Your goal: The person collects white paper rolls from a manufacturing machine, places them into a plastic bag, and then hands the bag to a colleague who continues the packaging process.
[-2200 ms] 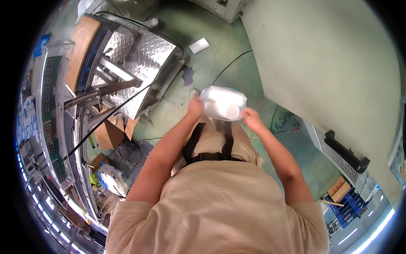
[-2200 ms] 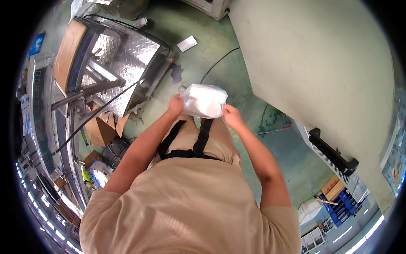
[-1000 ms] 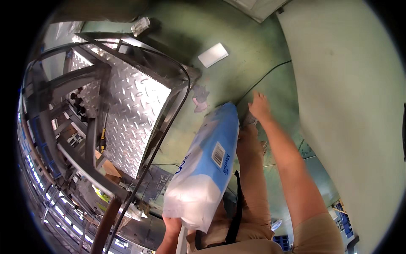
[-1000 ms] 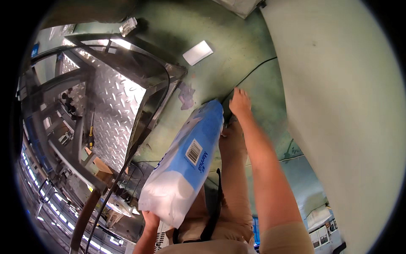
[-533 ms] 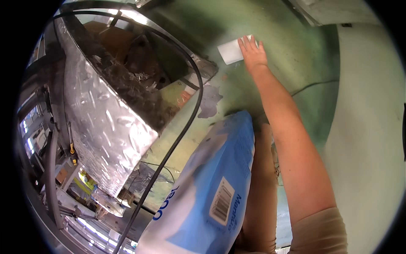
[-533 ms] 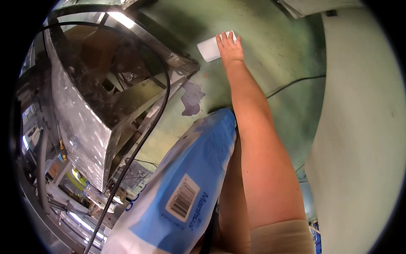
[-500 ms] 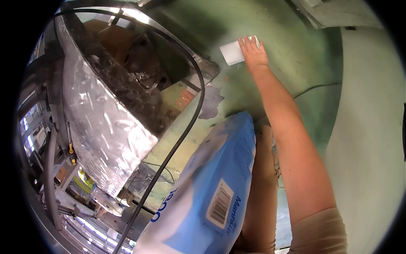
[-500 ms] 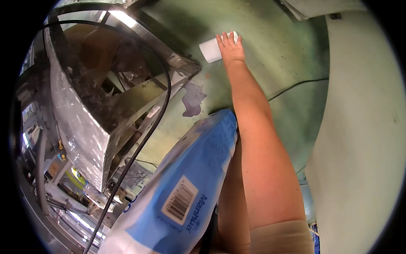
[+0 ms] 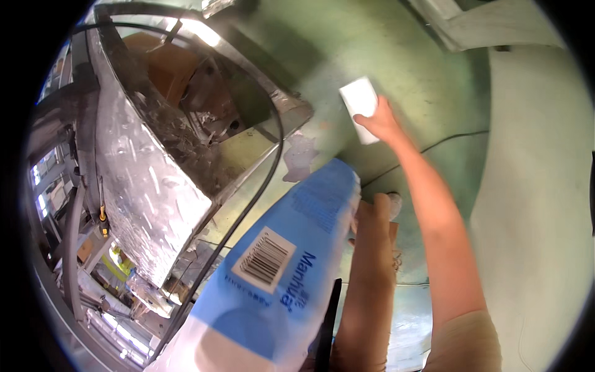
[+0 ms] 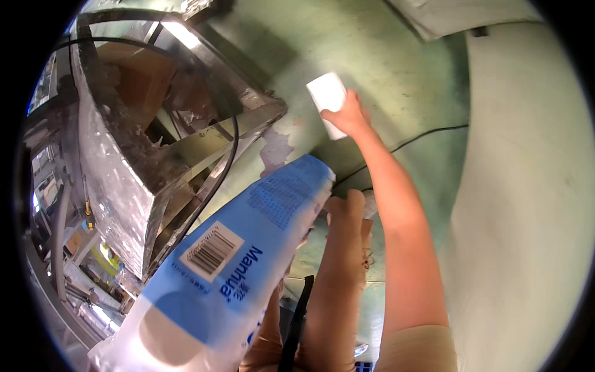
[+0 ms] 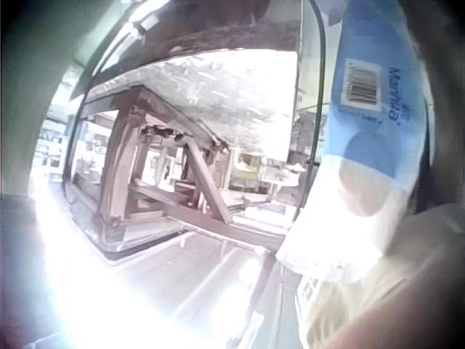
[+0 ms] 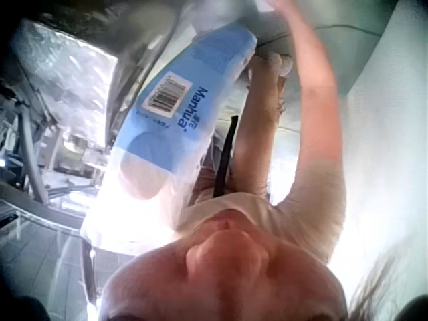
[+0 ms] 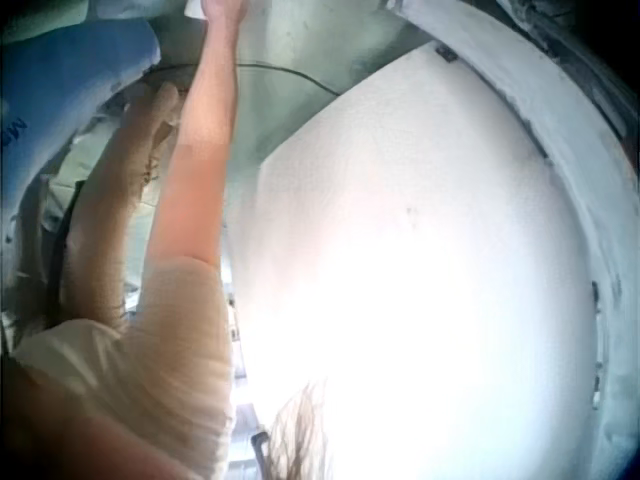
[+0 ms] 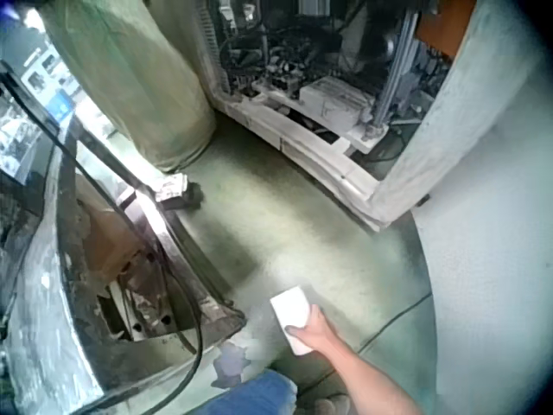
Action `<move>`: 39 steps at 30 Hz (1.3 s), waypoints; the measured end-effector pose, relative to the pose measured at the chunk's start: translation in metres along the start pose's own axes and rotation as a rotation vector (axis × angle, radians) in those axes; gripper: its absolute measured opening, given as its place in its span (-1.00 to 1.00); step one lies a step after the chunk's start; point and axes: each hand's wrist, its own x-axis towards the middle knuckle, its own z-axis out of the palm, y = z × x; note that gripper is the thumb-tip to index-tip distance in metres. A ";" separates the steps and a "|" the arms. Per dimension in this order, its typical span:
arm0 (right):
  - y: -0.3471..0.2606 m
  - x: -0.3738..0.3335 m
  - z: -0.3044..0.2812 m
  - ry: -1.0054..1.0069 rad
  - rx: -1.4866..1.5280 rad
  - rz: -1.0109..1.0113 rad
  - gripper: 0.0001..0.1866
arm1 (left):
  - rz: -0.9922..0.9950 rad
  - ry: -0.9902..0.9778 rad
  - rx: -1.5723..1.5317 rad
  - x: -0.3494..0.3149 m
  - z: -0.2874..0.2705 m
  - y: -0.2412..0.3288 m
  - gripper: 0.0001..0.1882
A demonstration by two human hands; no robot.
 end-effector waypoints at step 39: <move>-0.159 -0.878 -0.075 0.712 2.574 -0.945 -0.27 | 0.488 -0.456 0.153 -0.047 0.037 0.057 -0.65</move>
